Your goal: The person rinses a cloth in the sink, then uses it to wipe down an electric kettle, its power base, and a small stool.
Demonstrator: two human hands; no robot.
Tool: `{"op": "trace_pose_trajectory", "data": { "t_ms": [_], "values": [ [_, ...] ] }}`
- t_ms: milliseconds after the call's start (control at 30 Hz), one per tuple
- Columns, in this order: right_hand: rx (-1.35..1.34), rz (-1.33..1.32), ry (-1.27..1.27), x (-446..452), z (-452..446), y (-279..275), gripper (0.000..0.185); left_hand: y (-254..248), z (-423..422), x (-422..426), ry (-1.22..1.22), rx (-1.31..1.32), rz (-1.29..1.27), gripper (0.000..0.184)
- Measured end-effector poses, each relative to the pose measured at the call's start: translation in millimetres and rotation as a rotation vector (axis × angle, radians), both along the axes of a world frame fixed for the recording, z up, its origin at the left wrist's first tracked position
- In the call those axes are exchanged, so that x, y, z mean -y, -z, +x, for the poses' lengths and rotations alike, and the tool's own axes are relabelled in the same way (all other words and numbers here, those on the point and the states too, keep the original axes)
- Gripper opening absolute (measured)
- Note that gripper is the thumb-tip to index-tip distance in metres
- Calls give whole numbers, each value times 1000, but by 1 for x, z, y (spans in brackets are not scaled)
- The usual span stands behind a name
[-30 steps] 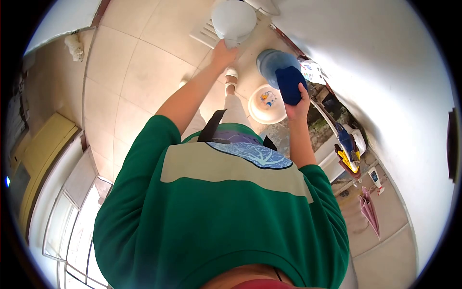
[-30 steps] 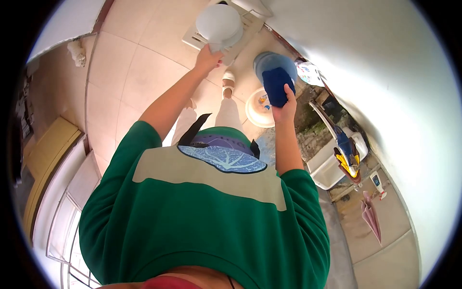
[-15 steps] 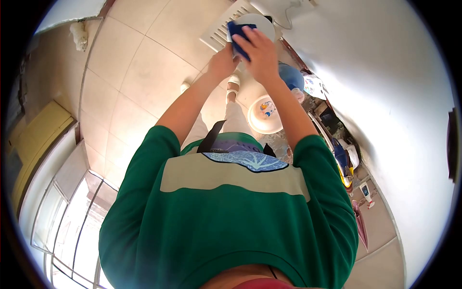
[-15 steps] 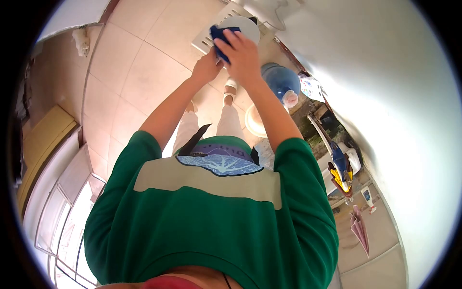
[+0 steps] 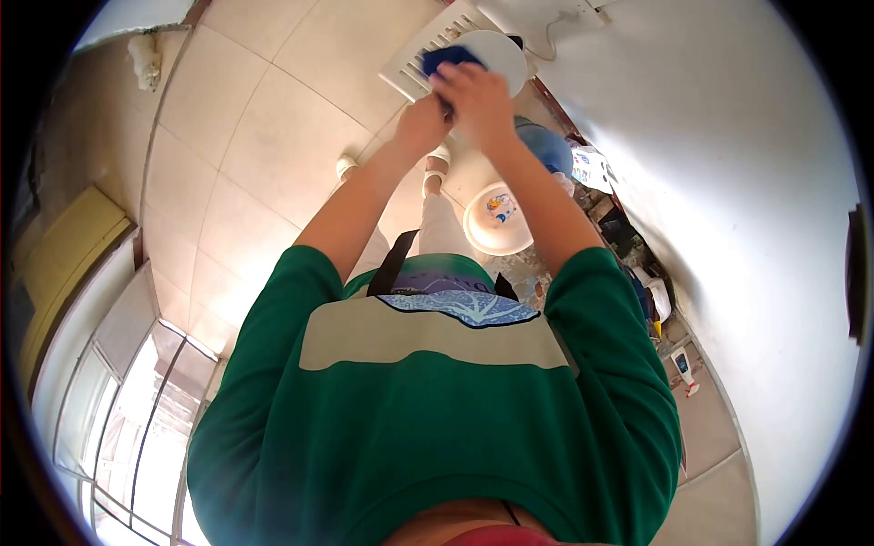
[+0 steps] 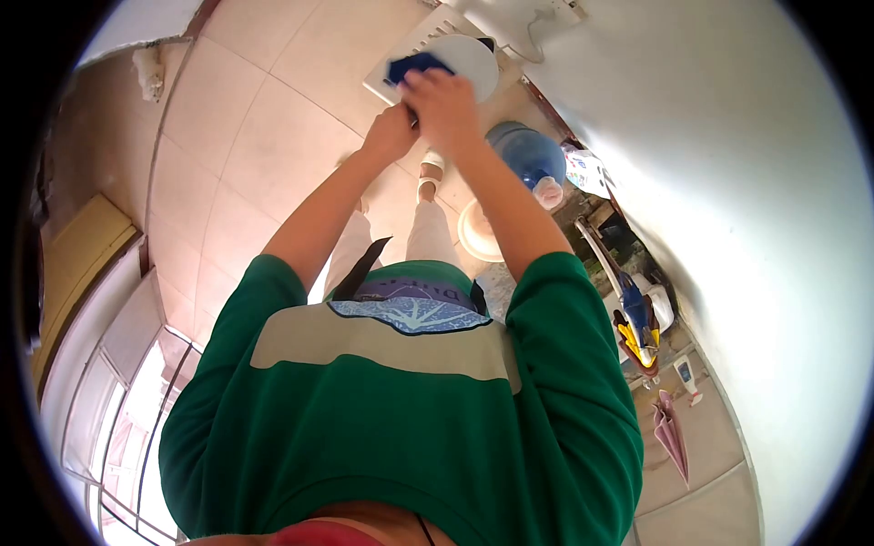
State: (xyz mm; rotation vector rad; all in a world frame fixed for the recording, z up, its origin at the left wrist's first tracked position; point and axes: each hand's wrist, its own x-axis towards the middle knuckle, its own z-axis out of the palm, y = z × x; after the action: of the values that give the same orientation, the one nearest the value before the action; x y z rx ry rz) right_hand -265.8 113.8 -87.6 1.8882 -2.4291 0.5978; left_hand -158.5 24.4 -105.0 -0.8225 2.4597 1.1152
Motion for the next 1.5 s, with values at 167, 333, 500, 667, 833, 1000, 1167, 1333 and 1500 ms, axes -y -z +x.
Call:
{"op": "trace_pose_trajectory", "data": {
  "t_ms": [167, 333, 500, 667, 833, 1000, 1167, 1333, 1500],
  "values": [
    [-38, 23, 203, 14, -53, -8, 49, -12, 2, -3, -45, -87, -23, 40],
    [-31, 82, 81, 23, -31, -8, 40, -12, 0, -1, -48, -75, -27, 41],
    [73, 31, 97, 22, -40, -17, 42, -16, -1, 0, -58, -44, -38, 41],
    [-15, 13, 315, -11, -35, -6, 40, -14, 0, -1, -60, -149, -68, 44],
    [94, -33, 188, -42, -1, -12, 45, -19, -1, 0, -28, -78, -21, 44],
    [65, -68, 485, -43, -29, -15, 48, -13, -1, 3, -4, -85, 13, 44],
    [158, -110, 308, -49, 22, -10, 53, -12, 0, 5, -4, -70, 1, 45],
    [88, -91, 495, -44, -43, -8, 55, -13, 2, 3, 3, -70, 10, 44],
    [92, -42, 255, -46, 27, -13, 43, -14, 1, 5, 22, -28, -8, 44]
  ]
}}
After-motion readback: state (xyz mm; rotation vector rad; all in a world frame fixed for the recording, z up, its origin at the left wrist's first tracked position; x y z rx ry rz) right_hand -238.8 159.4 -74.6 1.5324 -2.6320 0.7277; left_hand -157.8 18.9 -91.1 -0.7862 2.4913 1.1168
